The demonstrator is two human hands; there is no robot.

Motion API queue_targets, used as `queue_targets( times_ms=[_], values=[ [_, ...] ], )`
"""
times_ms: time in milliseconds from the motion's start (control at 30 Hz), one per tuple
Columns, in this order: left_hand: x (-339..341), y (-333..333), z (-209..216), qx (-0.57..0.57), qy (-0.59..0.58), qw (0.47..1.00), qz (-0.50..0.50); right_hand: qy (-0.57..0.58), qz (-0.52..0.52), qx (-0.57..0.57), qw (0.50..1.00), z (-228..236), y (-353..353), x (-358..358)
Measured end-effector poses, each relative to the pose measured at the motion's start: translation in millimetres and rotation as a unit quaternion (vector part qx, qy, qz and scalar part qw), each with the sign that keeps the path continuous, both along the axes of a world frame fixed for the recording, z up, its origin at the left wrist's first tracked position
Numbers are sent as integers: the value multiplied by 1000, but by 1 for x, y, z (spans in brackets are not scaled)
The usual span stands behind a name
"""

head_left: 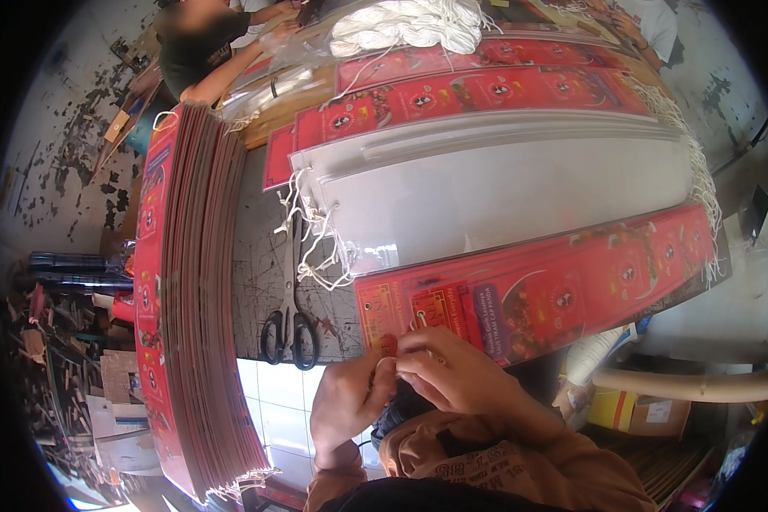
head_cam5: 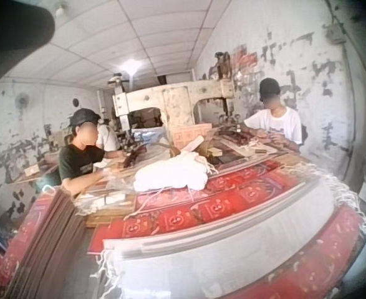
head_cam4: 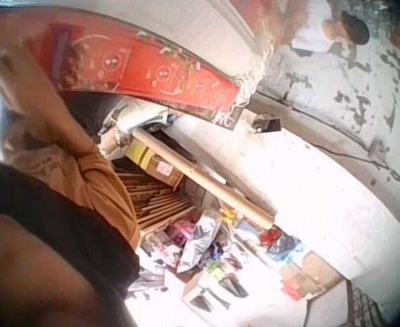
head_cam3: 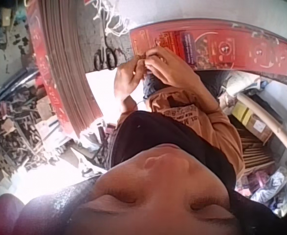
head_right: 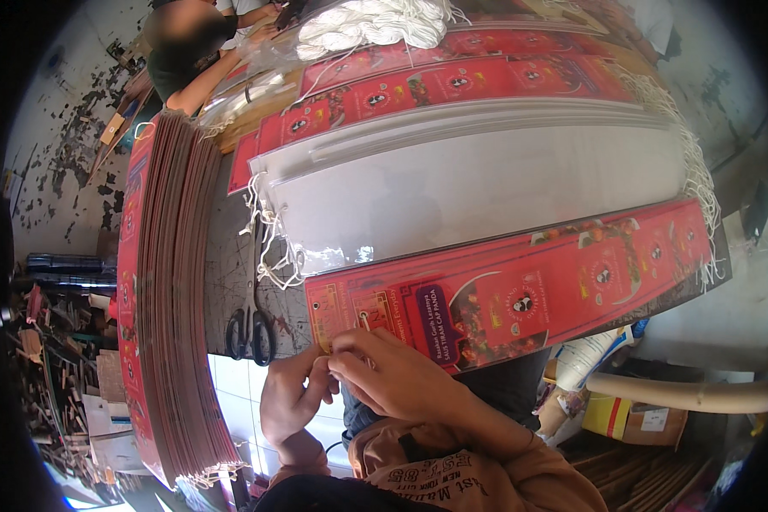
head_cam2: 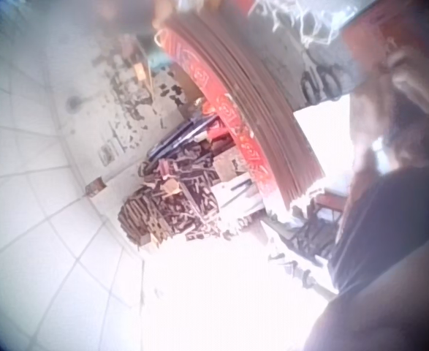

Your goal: The person threads a white string through the holes of a red printed calendar sheet, ties a knot to secure it, and cuts the excess string with scissors. They then stack the finished calendar onto a pile of similar items.

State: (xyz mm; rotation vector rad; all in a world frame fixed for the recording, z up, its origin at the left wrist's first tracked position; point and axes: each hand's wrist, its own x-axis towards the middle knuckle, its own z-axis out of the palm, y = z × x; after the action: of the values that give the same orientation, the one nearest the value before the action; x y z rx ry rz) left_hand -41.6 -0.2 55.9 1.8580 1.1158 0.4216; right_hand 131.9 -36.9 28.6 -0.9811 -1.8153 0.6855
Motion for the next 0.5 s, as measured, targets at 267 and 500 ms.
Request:
queue_targets(
  times_ms=[267,500],
  values=[
    [15,3,-9,232,-123,965,-18,164,-48,-103,980,4,2,5],
    [21,0,-18,352,-114,929,-1,195,-36,-113,974,4,5,9]
  ],
)
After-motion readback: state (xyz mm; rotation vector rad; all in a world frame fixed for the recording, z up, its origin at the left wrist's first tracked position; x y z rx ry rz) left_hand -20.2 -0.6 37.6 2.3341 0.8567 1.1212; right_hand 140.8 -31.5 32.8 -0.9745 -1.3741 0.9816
